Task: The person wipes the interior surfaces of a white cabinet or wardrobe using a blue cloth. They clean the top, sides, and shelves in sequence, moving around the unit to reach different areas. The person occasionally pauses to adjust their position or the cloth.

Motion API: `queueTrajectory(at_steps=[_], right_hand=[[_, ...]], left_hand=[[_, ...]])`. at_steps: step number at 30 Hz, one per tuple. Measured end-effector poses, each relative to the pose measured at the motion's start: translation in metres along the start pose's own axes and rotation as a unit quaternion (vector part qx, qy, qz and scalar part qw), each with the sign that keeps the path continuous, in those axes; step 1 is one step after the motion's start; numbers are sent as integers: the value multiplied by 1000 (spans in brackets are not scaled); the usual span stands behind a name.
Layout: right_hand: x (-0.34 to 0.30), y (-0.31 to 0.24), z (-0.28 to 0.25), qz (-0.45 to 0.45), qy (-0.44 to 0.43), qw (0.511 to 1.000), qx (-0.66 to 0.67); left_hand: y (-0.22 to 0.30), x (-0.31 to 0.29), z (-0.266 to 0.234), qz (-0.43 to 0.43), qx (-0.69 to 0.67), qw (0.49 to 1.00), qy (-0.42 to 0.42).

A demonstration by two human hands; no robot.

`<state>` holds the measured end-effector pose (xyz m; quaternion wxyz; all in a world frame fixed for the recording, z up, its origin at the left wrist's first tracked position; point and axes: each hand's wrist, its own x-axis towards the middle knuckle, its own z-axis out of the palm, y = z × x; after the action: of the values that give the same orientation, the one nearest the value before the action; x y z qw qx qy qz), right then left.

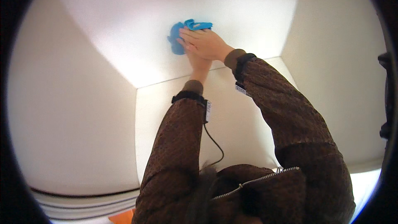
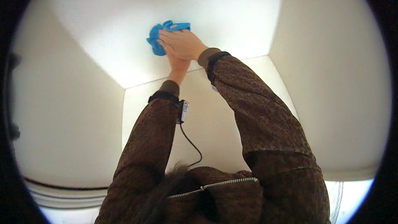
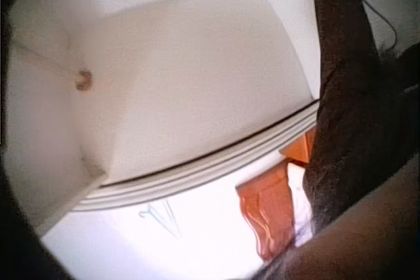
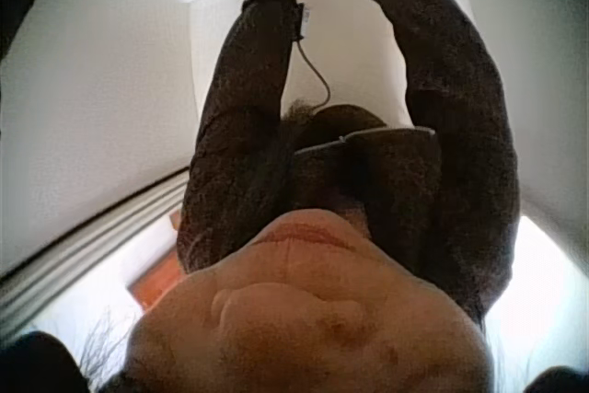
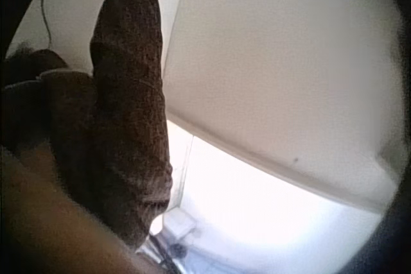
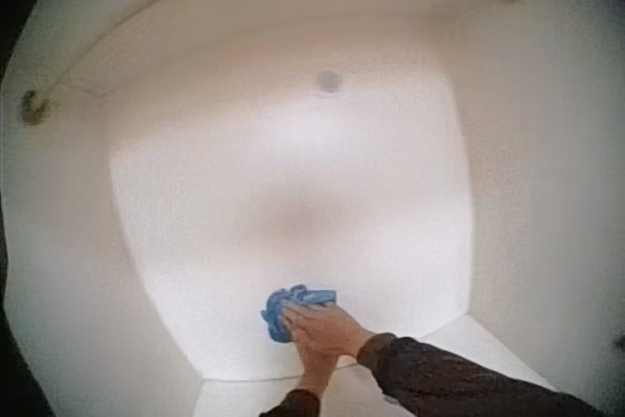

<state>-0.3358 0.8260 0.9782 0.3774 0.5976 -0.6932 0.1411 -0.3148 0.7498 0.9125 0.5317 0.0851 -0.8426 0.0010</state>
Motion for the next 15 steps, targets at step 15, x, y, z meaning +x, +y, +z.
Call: queueTrajectory(at_steps=[15], right_hand=[[-119, -86, -28, 256, 253, 930, -80]], left_hand=[[32, -49, -73, 353, -115, 925, 84]])
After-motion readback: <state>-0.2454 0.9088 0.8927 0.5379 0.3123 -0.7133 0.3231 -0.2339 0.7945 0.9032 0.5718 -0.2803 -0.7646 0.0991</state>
